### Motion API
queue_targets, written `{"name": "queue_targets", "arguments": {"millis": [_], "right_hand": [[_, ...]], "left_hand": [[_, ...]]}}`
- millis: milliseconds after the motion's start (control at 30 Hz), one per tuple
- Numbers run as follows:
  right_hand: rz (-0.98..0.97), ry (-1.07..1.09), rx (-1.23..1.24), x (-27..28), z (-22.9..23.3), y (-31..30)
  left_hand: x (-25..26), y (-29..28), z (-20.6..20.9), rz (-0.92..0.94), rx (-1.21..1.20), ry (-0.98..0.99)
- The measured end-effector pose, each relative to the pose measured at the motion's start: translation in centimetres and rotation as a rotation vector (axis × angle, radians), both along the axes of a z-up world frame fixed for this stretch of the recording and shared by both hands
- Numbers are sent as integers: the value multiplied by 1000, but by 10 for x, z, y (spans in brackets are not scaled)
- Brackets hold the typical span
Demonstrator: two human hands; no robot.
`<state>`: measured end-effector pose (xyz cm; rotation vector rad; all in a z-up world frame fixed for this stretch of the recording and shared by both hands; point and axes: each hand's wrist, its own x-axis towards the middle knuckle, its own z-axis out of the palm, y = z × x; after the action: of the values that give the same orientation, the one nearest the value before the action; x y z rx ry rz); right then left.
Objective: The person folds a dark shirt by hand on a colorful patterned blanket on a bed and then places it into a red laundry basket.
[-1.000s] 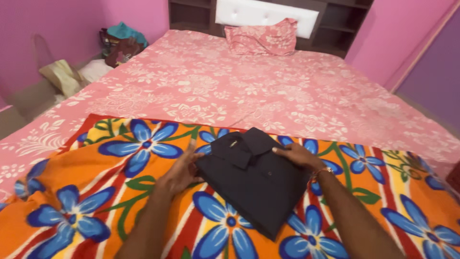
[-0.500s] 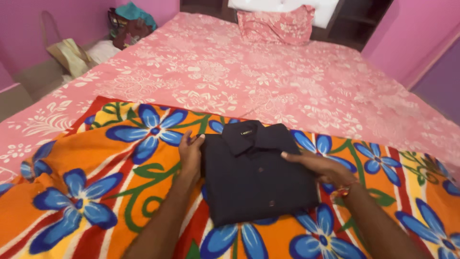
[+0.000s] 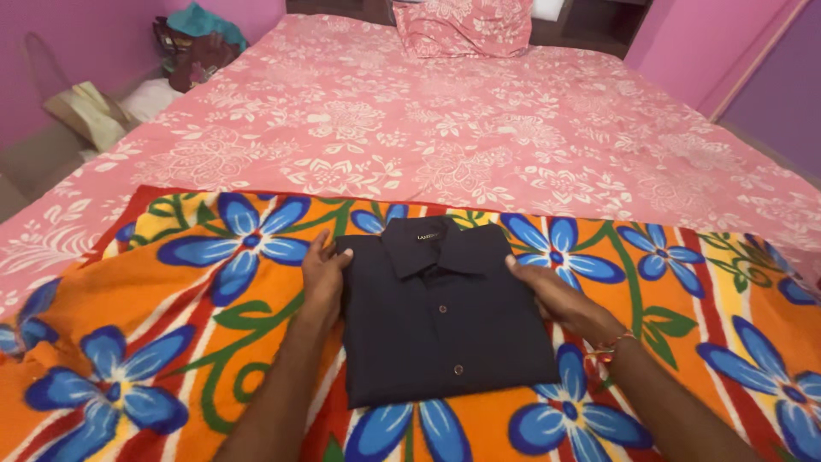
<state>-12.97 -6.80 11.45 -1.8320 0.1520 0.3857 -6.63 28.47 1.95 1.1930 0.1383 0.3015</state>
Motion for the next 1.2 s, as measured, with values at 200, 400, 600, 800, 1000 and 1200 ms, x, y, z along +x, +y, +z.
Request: {"name": "queue_targets", "arguments": {"millis": [200, 400, 600, 800, 1000, 1200], "right_hand": [[-41, -339, -242, 49, -9, 5], [-70, -566, 106, 74, -60, 17], [-104, -169, 147, 62, -33, 6], [-63, -214, 269, 55, -24, 15], [-53, -268, -155, 53, -13, 20], [-11, -145, -346, 43, -4, 17]], "left_hand": [[24, 5, -37, 15, 52, -117], [13, -3, -22, 37, 103, -107], [1, -2, -7, 21, 66, -151], [-7, 4, 7, -93, -174, -93], [-7, -2, 9, -6, 26, -57], [-11, -9, 15, 41, 128, -15]]}}
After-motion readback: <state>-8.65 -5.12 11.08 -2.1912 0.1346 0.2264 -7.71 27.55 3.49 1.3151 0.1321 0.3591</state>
